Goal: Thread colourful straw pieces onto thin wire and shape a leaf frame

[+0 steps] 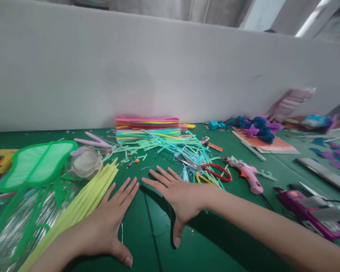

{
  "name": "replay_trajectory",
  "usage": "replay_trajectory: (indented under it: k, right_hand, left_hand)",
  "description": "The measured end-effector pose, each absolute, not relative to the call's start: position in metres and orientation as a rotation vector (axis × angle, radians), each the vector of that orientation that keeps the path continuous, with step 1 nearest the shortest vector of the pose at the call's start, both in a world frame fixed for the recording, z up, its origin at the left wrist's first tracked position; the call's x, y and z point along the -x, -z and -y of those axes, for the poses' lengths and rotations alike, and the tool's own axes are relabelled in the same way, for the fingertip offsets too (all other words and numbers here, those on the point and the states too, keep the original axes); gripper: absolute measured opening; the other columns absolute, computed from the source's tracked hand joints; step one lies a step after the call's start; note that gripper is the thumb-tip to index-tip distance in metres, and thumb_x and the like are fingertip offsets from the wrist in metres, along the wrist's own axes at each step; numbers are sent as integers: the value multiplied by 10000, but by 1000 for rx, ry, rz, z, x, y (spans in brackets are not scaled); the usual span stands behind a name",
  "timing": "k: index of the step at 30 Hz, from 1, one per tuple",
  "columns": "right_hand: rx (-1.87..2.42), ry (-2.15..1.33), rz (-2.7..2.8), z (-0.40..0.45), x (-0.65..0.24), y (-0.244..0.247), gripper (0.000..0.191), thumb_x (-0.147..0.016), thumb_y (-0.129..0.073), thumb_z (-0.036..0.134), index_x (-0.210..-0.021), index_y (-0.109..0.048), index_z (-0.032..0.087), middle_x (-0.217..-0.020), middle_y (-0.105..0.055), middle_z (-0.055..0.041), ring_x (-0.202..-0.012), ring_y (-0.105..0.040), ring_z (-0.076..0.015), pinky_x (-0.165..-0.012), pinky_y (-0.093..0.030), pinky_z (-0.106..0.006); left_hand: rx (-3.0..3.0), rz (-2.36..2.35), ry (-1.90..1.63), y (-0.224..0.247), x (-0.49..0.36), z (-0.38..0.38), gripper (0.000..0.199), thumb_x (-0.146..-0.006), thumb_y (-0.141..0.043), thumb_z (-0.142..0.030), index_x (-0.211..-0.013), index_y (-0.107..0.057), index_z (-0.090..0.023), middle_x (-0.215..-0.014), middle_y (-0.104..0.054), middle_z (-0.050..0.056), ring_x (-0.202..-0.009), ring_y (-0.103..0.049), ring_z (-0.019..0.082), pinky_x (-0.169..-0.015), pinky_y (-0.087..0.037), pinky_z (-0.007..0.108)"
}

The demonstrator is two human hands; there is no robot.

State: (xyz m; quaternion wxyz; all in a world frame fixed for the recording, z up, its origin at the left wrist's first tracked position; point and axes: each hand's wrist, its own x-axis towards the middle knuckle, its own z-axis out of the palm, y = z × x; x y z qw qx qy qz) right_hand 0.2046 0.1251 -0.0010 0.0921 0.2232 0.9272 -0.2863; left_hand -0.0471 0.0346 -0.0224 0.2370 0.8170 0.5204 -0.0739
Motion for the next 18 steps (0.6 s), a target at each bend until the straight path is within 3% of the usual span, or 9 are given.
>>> replay_trajectory:
  k: [3,6,8,10,11,18]
  right_hand:
    - [-610,890,-2794,-130,-195,3,1561,-402,-847,730,-1583,71,282,-1662,64,-145,-1501,85,-441,-1189,24,-650]
    - [-708,883,-2906,-138,-186,7,1384,-571,-820,677,-1589,-45,151,-1631,-145,-217,-1502,-125,-404,-1202,-193,-560]
    - [-895,771,-3011,-145,-181,13,977,-776,-749,539,-1519,-310,81,-1502,-371,-247,-1400,-343,-367,-1137,-332,-502]
    - [-1024,628,-3091,-151,-176,20,487,-915,-640,351,-1324,-564,96,-1301,-533,-201,-1239,-484,-303,-1062,-396,-460]
    - [-1053,586,-3115,-154,-173,23,351,-933,-617,291,-1238,-624,117,-1219,-568,-170,-1173,-513,-278,-1031,-411,-441]
    - [-1101,567,-3159,-162,-159,33,163,-903,-667,264,-1011,-706,149,-1019,-609,-94,-1012,-527,-221,-933,-414,-340]
  left_hand:
    - [-2239,-1432,234,22,47,-34,1489,-490,-698,-853,-1493,224,-253,-1635,74,134,-1495,64,410,-1172,-51,676]
    - [-2269,-1418,236,22,47,-34,1489,-483,-668,-883,-1502,209,-243,-1635,84,130,-1500,67,398,-1182,-40,656]
    - [-2282,-1414,236,23,47,-34,1491,-480,-654,-895,-1513,192,-232,-1635,96,128,-1503,63,396,-1187,-39,646]
    - [-2278,-1427,241,23,47,-34,1497,-474,-641,-907,-1522,176,-219,-1634,103,133,-1503,66,400,-1187,-33,642]
    - [-2277,-1432,240,23,47,-34,1499,-471,-635,-913,-1525,171,-214,-1634,104,137,-1502,67,403,-1187,-28,642]
    - [-2315,-1401,185,26,50,-33,1473,-487,-618,-918,-1535,159,-233,-1639,88,144,-1504,52,416,-1186,-23,639]
